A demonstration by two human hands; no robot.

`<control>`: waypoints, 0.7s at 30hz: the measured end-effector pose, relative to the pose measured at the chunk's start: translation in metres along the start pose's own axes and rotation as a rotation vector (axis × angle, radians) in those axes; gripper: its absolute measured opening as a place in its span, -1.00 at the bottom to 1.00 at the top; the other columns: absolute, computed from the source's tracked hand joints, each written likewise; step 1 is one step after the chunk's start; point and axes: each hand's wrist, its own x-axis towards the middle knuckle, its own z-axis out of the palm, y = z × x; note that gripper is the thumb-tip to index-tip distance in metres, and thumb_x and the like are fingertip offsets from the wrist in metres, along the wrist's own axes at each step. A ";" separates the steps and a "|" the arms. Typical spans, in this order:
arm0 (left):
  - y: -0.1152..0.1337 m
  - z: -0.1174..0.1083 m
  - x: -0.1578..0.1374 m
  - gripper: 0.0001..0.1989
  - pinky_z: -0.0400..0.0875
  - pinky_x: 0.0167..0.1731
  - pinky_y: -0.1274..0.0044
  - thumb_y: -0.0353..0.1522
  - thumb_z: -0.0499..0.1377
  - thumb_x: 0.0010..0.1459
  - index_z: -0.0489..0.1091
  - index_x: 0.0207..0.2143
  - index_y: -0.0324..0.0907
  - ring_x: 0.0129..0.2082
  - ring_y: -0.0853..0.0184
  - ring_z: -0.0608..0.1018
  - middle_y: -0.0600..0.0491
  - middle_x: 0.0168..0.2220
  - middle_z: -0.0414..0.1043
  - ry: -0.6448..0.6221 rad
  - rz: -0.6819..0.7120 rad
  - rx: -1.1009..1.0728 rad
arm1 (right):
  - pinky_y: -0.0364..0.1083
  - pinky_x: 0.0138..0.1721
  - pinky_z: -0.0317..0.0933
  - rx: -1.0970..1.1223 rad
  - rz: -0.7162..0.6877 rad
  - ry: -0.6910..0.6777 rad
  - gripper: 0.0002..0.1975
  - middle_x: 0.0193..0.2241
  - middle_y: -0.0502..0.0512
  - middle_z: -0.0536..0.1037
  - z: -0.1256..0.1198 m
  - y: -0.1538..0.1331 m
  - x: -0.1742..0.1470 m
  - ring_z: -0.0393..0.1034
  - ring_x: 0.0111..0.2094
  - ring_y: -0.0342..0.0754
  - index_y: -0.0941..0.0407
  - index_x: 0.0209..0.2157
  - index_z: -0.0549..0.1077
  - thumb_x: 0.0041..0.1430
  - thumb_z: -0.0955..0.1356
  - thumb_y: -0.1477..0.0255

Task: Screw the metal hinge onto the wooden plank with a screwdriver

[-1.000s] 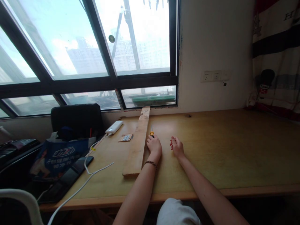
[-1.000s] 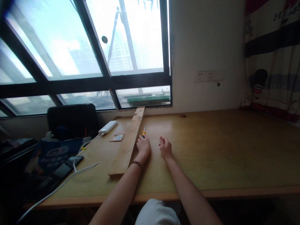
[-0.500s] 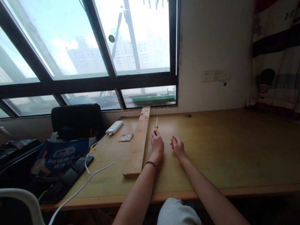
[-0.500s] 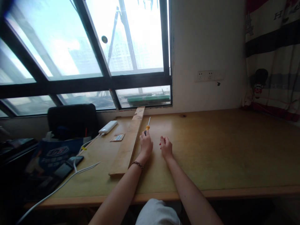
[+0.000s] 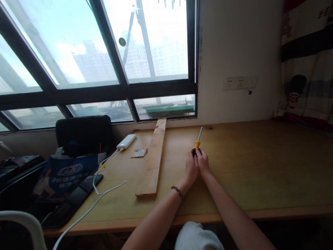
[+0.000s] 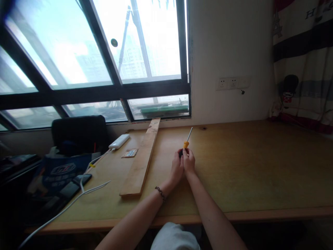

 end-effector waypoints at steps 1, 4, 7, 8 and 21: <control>0.002 -0.001 -0.001 -0.69 0.22 -0.04 0.40 -0.43 -0.09 0.14 0.16 -0.04 -0.23 -0.08 0.31 0.37 -0.11 -0.09 0.31 -0.020 0.006 -0.002 | -0.12 -0.32 0.24 -0.005 0.007 0.012 -0.64 -0.39 0.10 0.50 -0.001 -0.001 0.001 0.38 -0.33 -0.03 0.15 -0.35 0.41 -0.06 0.25 0.15; 0.009 -0.005 -0.002 -0.70 0.24 -0.05 0.40 -0.39 -0.12 0.17 0.18 -0.04 -0.21 -0.07 0.30 0.37 -0.10 -0.08 0.32 -0.092 0.038 -0.002 | -0.12 -0.42 0.22 -0.111 0.027 0.089 -0.64 -0.46 0.12 0.48 -0.006 -0.005 0.001 0.37 -0.43 -0.02 0.17 -0.39 0.39 -0.06 0.25 0.15; 0.015 -0.009 -0.002 -0.71 0.26 -0.08 0.42 -0.34 -0.15 0.20 0.20 -0.07 -0.19 -0.09 0.31 0.39 -0.08 -0.09 0.34 -0.171 0.102 0.033 | -0.10 -0.37 0.20 -0.282 -0.033 0.180 -0.64 -0.42 0.16 0.49 -0.013 -0.009 0.001 0.37 -0.39 0.01 0.18 -0.33 0.38 -0.06 0.25 0.19; 0.016 -0.010 -0.002 -0.71 0.26 -0.07 0.43 -0.33 -0.15 0.20 0.20 -0.07 -0.19 -0.08 0.31 0.39 -0.08 -0.09 0.34 -0.190 0.132 0.061 | -0.10 -0.34 0.20 -0.330 -0.065 0.195 -0.64 -0.39 0.18 0.49 -0.016 -0.011 0.002 0.37 -0.36 0.02 0.19 -0.29 0.38 -0.05 0.25 0.21; -0.004 -0.007 -0.007 -0.69 0.26 -0.46 0.60 -0.31 -0.10 0.18 0.38 -0.45 -0.17 -0.52 0.43 0.42 0.03 -0.54 0.41 -0.446 0.400 0.504 | -0.08 -0.34 0.09 -1.337 -0.097 0.216 -0.74 -0.35 0.26 0.49 -0.129 -0.012 0.030 0.35 -0.31 0.07 0.20 -0.30 0.42 0.02 0.22 0.36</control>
